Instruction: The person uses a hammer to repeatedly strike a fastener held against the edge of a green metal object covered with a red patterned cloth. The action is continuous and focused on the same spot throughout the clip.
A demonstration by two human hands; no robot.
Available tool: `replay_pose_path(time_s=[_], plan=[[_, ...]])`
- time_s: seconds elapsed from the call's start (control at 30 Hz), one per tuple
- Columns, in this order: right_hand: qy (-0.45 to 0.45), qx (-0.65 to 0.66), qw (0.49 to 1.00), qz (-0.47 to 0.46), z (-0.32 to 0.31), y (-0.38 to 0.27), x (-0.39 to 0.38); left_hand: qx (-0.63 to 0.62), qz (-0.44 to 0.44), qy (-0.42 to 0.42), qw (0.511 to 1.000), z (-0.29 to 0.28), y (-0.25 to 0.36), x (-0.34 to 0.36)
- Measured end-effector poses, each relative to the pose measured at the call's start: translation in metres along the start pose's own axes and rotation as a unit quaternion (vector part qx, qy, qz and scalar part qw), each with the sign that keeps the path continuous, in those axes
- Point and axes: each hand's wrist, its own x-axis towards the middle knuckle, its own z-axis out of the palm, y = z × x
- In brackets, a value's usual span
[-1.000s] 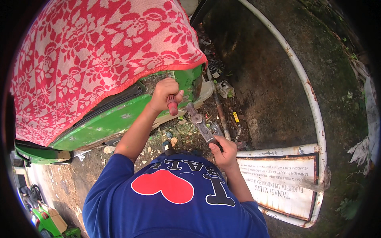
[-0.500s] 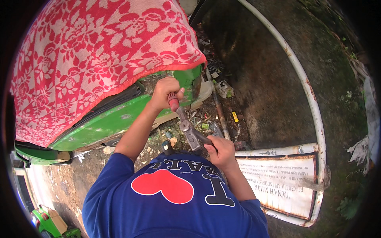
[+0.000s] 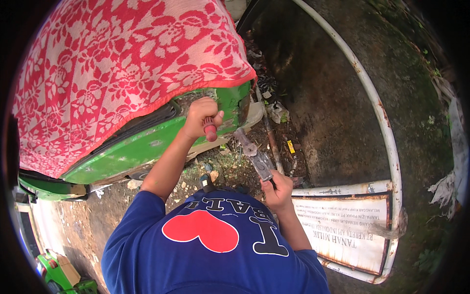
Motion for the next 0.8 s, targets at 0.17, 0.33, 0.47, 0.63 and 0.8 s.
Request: replay_pose_path(time_s=[0.17, 0.33, 0.47, 0.63, 0.8], plan=[[0.007, -0.038, 0.999, -0.024, 0.0010, 0.0044, -0.0011, -0.001, 0.006, 0.003, 1.000, -0.0019, -0.0014, 0.0010], [0.002, -0.024, 1.000, -0.004, 0.0011, 0.0031, -0.0006, 0.005, 0.007, -0.003, 1.000, -0.0015, -0.0008, 0.0025], [-0.001, -0.021, 1.000, -0.001, 0.0010, 0.0010, 0.0016, 0.013, 0.009, -0.004, 1.000, -0.0024, -0.0008, 0.0030], [-0.004, -0.025, 1.000, -0.002, 0.0010, -0.0007, 0.0019, 0.006, 0.009, 0.000, 1.000, -0.0019, -0.0001, 0.0037], [0.008, -0.024, 0.999, -0.033, 0.0007, 0.0040, -0.0030, 0.011, 0.003, -0.001, 1.000, -0.0007, -0.0004, 0.0042]])
